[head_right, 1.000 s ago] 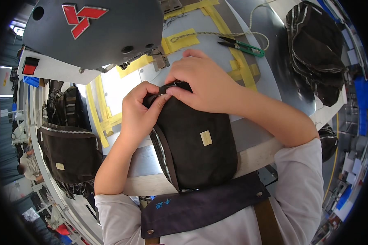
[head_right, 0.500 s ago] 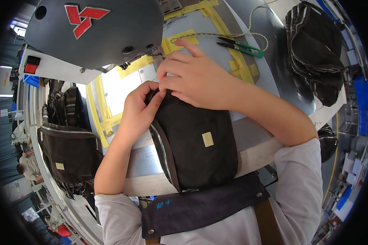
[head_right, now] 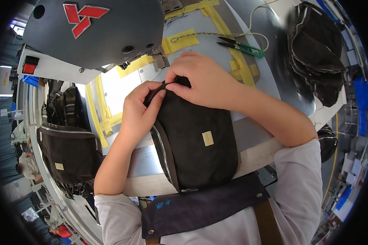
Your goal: The person operates an industrial sewing machine to stitch the edges of dark-colored fabric bags. They repeatedly align the bag edges under the needle, guide the fabric through the machine, and then remove the finished items to place them in a stack. The process involves handling multiple bags one at a time.
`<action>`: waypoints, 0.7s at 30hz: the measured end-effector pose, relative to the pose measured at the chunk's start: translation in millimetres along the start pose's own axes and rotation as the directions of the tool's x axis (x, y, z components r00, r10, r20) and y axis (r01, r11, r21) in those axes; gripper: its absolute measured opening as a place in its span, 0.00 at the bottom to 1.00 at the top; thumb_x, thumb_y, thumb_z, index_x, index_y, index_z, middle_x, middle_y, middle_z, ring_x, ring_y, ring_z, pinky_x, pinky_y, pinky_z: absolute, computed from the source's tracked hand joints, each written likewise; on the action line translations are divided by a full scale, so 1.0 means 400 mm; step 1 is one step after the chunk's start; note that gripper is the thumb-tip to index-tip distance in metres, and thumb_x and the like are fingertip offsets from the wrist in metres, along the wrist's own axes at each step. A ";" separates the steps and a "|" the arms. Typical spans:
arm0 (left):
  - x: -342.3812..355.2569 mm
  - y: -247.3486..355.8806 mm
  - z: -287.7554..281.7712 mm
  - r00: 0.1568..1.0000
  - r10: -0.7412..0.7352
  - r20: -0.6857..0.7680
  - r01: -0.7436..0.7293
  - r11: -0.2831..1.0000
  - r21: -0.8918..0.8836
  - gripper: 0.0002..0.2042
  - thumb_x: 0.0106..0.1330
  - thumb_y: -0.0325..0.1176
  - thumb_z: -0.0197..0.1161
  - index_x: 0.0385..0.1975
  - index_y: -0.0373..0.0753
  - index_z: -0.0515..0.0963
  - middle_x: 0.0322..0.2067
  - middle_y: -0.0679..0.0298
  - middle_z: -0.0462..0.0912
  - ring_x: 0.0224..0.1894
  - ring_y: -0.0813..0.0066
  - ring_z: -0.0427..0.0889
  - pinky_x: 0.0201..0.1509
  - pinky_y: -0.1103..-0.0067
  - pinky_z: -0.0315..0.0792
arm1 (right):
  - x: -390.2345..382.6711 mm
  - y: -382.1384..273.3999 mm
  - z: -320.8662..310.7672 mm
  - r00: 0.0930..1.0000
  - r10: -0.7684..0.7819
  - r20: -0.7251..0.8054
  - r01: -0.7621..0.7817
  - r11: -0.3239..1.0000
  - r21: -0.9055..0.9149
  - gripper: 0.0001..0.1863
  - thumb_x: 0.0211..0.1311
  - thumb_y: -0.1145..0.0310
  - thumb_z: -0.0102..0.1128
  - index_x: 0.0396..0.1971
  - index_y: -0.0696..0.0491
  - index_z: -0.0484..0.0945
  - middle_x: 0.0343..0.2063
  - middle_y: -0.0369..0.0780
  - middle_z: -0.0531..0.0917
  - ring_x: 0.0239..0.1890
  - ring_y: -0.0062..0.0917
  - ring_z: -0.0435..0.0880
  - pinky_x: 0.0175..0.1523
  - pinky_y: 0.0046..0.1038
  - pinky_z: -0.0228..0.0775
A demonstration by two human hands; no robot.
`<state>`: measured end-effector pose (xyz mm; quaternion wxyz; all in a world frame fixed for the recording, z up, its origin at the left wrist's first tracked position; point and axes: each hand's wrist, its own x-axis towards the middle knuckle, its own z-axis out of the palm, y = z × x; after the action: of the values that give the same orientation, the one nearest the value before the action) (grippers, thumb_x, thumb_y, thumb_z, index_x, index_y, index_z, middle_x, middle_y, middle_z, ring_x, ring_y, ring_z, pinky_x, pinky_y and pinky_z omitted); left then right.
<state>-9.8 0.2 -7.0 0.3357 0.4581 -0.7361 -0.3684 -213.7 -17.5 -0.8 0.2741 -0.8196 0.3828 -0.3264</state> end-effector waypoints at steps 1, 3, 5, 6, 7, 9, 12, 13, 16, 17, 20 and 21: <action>-0.001 0.002 -0.001 1.000 -0.014 0.003 0.014 1.000 -0.021 0.05 0.59 0.24 0.63 0.34 0.32 0.77 0.29 0.57 0.80 0.29 0.65 0.80 0.35 0.77 0.73 | -0.001 0.000 0.000 1.000 0.018 -0.010 -0.018 1.000 0.005 0.06 0.52 0.72 0.65 0.28 0.55 0.77 0.30 0.37 0.81 0.36 0.33 0.79 0.53 0.34 0.68; -0.003 0.006 0.002 0.999 -0.050 0.001 0.050 0.997 -0.050 0.06 0.58 0.24 0.64 0.34 0.32 0.77 0.29 0.58 0.80 0.30 0.66 0.80 0.36 0.78 0.73 | -0.002 -0.003 0.004 0.998 0.052 -0.030 -0.052 0.998 0.018 0.07 0.53 0.70 0.64 0.29 0.55 0.77 0.30 0.40 0.81 0.36 0.34 0.78 0.43 0.33 0.71; -0.005 0.011 0.009 0.996 -0.093 -0.008 0.093 0.993 -0.067 0.07 0.57 0.24 0.66 0.34 0.33 0.77 0.29 0.59 0.80 0.30 0.67 0.80 0.37 0.78 0.73 | -0.003 -0.014 0.006 0.992 0.120 -0.024 -0.117 0.989 0.091 0.07 0.52 0.70 0.65 0.29 0.55 0.77 0.30 0.39 0.81 0.35 0.33 0.78 0.41 0.31 0.72; -0.004 0.007 0.009 0.997 -0.067 -0.029 0.066 0.996 -0.060 0.07 0.56 0.24 0.67 0.33 0.33 0.78 0.29 0.60 0.79 0.30 0.67 0.80 0.37 0.79 0.73 | -0.002 -0.019 0.006 0.988 0.152 -0.020 -0.148 0.981 0.127 0.08 0.52 0.70 0.66 0.29 0.55 0.77 0.30 0.39 0.81 0.35 0.32 0.78 0.39 0.31 0.72; -0.003 0.000 0.011 0.998 -0.041 -0.050 0.038 0.998 -0.053 0.08 0.55 0.23 0.68 0.33 0.34 0.78 0.29 0.61 0.79 0.30 0.68 0.80 0.37 0.79 0.73 | -0.001 -0.021 0.008 0.988 0.150 -0.035 -0.142 0.974 0.175 0.08 0.52 0.70 0.66 0.29 0.55 0.77 0.30 0.39 0.81 0.35 0.32 0.78 0.38 0.30 0.72; -0.003 -0.011 0.010 0.996 0.023 -0.084 -0.026 0.999 -0.033 0.08 0.53 0.22 0.69 0.32 0.34 0.78 0.29 0.62 0.78 0.30 0.68 0.79 0.36 0.79 0.73 | 0.001 -0.023 0.012 0.987 0.147 -0.067 -0.125 0.955 0.268 0.07 0.51 0.72 0.66 0.29 0.55 0.78 0.29 0.39 0.80 0.34 0.32 0.79 0.37 0.28 0.73; -0.003 -0.011 0.006 0.985 0.121 -0.120 -0.120 0.993 0.012 0.08 0.50 0.20 0.69 0.30 0.35 0.79 0.28 0.63 0.77 0.30 0.69 0.79 0.33 0.79 0.72 | -0.009 -0.021 0.003 0.999 -0.028 -0.020 0.031 0.991 0.128 0.08 0.48 0.73 0.67 0.29 0.55 0.78 0.28 0.37 0.77 0.32 0.30 0.78 0.44 0.29 0.73; -0.005 -0.003 0.007 0.981 0.142 -0.133 -0.139 0.990 0.031 0.09 0.49 0.19 0.69 0.30 0.36 0.79 0.27 0.64 0.76 0.29 0.69 0.78 0.32 0.79 0.72 | -0.011 -0.019 0.002 0.988 -0.144 -0.049 0.145 0.989 0.028 0.08 0.47 0.74 0.67 0.29 0.54 0.79 0.27 0.36 0.77 0.31 0.29 0.78 0.47 0.32 0.72; -0.009 -0.002 0.007 0.953 0.248 -0.177 -0.233 0.967 0.099 0.11 0.45 0.16 0.68 0.28 0.37 0.78 0.25 0.64 0.74 0.27 0.69 0.77 0.28 0.78 0.70 | -0.017 -0.020 0.001 0.904 -0.422 -0.065 0.399 0.890 -0.220 0.09 0.46 0.76 0.68 0.30 0.53 0.79 0.26 0.34 0.77 0.29 0.25 0.78 0.54 0.40 0.69; -0.010 -0.004 0.006 0.938 0.290 -0.191 -0.270 0.955 0.124 0.12 0.44 0.16 0.68 0.28 0.37 0.78 0.24 0.64 0.73 0.26 0.69 0.76 0.27 0.78 0.70 | -0.019 -0.025 -0.001 0.881 -0.469 -0.059 0.440 0.859 -0.260 0.09 0.47 0.75 0.68 0.30 0.53 0.79 0.26 0.34 0.77 0.29 0.25 0.78 0.55 0.43 0.68; -0.013 -0.004 0.005 0.894 0.389 -0.223 -0.351 0.916 0.193 0.14 0.41 0.15 0.68 0.26 0.39 0.77 0.23 0.64 0.71 0.25 0.69 0.75 0.25 0.78 0.69 | -0.025 -0.038 -0.010 0.827 -0.561 -0.037 0.519 0.788 -0.332 0.08 0.49 0.76 0.67 0.30 0.53 0.79 0.27 0.34 0.77 0.29 0.24 0.78 0.55 0.46 0.68; -0.013 -0.005 0.005 0.888 0.399 -0.228 -0.359 0.912 0.199 0.14 0.40 0.15 0.68 0.26 0.39 0.76 0.23 0.64 0.71 0.24 0.69 0.74 0.24 0.78 0.69 | -0.027 -0.040 -0.012 0.813 -0.582 -0.029 0.537 0.768 -0.348 0.07 0.49 0.76 0.66 0.30 0.53 0.79 0.27 0.34 0.77 0.29 0.24 0.78 0.55 0.46 0.68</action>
<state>-8.9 4.9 -10.5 0.4604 0.3743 -0.7858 -0.1744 -215.4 -0.9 10.2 -0.0007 -0.9057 0.1867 -0.3805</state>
